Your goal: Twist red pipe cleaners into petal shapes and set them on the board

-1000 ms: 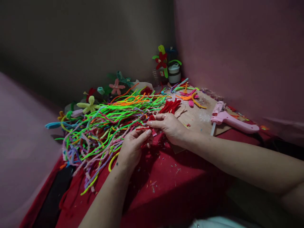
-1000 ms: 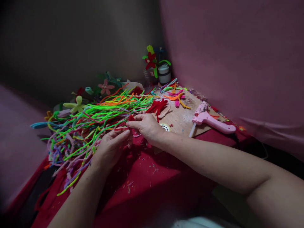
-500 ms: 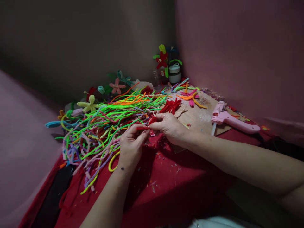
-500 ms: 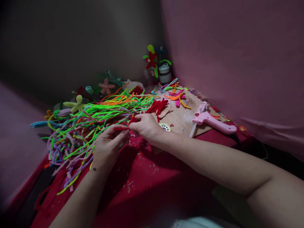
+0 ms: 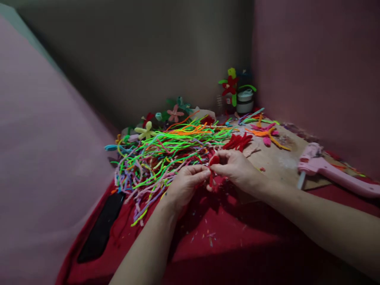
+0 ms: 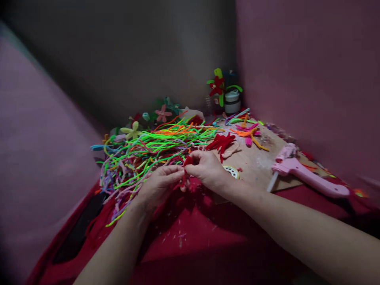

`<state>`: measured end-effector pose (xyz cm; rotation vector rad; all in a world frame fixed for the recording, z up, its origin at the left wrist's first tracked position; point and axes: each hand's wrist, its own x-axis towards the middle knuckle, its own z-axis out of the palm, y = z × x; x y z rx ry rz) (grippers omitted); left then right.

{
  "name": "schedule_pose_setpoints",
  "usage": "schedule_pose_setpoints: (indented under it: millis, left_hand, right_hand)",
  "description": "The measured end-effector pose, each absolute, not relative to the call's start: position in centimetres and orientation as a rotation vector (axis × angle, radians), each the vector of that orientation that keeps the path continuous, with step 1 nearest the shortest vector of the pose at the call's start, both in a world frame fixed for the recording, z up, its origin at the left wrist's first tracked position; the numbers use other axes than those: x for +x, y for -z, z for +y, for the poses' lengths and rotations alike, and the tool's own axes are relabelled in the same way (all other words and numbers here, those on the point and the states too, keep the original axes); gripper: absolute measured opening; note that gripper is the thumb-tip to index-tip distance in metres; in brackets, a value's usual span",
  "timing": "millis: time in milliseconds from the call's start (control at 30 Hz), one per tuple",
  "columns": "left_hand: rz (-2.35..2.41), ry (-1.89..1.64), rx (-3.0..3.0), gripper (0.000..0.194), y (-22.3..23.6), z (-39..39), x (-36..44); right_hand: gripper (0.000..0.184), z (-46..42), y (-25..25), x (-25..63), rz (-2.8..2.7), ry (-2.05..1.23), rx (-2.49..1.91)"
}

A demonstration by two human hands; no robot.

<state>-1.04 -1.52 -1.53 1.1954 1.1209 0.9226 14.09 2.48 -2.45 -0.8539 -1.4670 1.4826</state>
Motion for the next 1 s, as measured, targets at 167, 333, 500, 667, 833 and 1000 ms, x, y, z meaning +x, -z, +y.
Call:
schedule_pose_setpoints:
  millis: [167,333,500,667,833,1000]
  left_hand:
    - [1.251,-0.911,1.428,0.016,1.9,-1.7,-0.9]
    - [1.726,-0.900,2.597,0.019,3.3,-1.8,-0.1]
    - [1.888,-0.645,3.156,0.022,3.9,-2.3,0.5]
    - [1.929,-0.745,2.609,0.017,3.8,-2.3,0.8]
    - [1.575,-0.932,2.200,0.024,3.3,-1.6,0.6]
    - [1.598,-0.946,1.967,0.023,3.2,-1.4,0.0]
  right_hand:
    - [0.003,2.4,2.7,14.0,-1.589,-1.276,-0.836]
    - [0.006,2.7,3.6,13.5,-1.275,-1.489,-0.875]
    - [0.021,3.1,4.4,13.1,-0.884,-1.926,-0.870]
    - [0.011,3.1,4.3,13.4,-1.114,-1.716,-0.823]
    - [0.006,3.0,3.7,13.8,-1.305,-1.434,-0.869]
    - [0.006,2.9,3.5,13.9,-1.372,-1.433,-0.807]
